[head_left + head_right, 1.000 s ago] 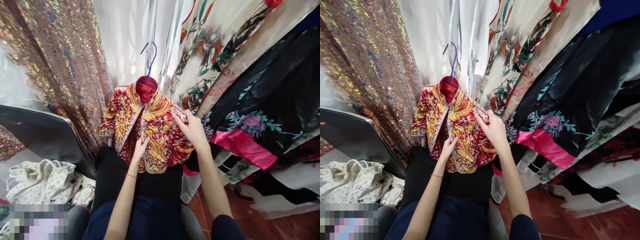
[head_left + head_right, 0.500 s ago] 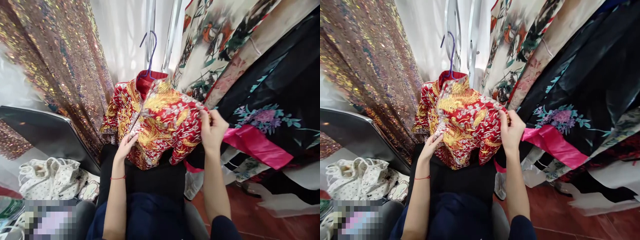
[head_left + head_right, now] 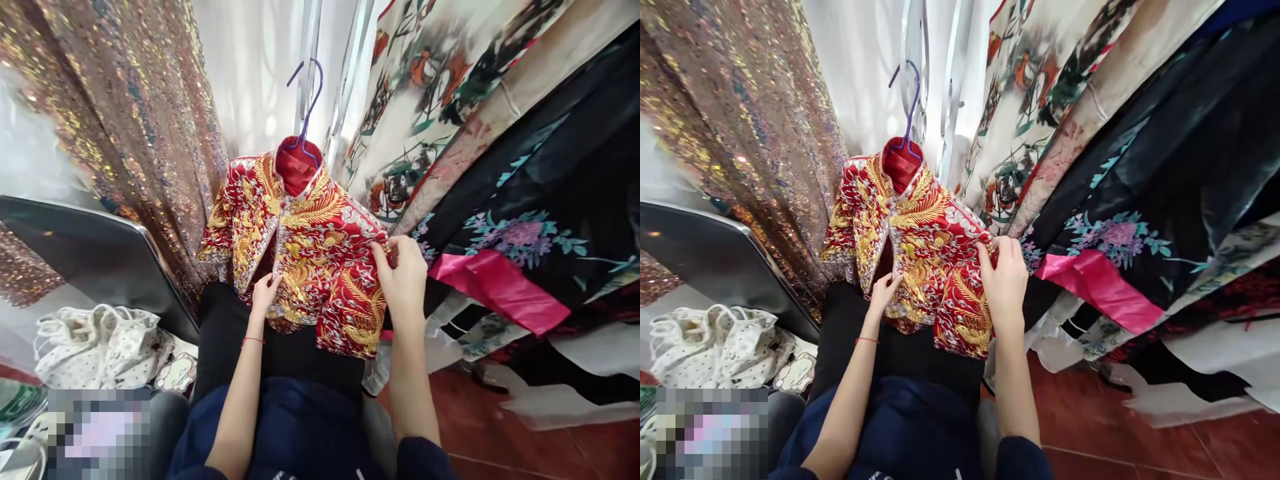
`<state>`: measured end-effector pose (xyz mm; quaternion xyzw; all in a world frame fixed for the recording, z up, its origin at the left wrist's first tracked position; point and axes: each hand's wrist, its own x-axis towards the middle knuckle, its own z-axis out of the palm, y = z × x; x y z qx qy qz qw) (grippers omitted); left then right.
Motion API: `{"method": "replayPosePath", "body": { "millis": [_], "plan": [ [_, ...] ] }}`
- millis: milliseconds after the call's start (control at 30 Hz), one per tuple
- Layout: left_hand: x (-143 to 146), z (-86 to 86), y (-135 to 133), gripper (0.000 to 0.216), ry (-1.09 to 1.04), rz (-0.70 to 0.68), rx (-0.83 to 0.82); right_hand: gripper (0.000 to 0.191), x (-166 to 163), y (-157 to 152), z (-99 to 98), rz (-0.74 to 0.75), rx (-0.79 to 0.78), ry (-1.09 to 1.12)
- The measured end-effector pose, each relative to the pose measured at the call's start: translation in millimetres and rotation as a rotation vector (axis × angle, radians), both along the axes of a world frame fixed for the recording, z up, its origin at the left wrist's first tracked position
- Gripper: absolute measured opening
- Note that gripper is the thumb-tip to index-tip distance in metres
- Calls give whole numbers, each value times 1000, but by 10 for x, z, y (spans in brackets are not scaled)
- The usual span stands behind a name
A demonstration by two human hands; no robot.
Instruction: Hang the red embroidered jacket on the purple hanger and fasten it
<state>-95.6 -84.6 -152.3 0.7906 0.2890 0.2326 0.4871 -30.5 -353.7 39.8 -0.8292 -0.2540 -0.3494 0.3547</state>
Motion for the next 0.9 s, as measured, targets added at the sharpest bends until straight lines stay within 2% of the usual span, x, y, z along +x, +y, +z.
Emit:
{"method": "replayPosePath", "body": {
  "millis": [100,233,333,467,533,633,700,800,900],
  "plan": [
    [-46,-13,104,19,61,32,26,45,-146,152,12,-108,-31,-126],
    [-115,34,287,39,145,258,140,54,-225,401,-43,-48,-295,-237],
    [-141,108,432,51,152,384,252,61,25,509,-93,-32,-420,-240],
    [-155,141,480,24,169,322,331,62,483,528,-103,-20,-462,-193],
    [-175,106,387,11,181,253,355,63,565,540,-131,-3,-458,-159],
    [-209,58,146,11,205,179,372,66,474,617,-243,33,-419,-113],
    [-213,97,-23,12,207,147,379,68,374,691,-320,54,-384,-95],
    [-166,317,-263,11,161,103,394,69,329,784,-345,80,-338,-86],
    [-73,627,-552,17,69,83,401,64,420,818,-245,105,-326,-88]
  ]
}}
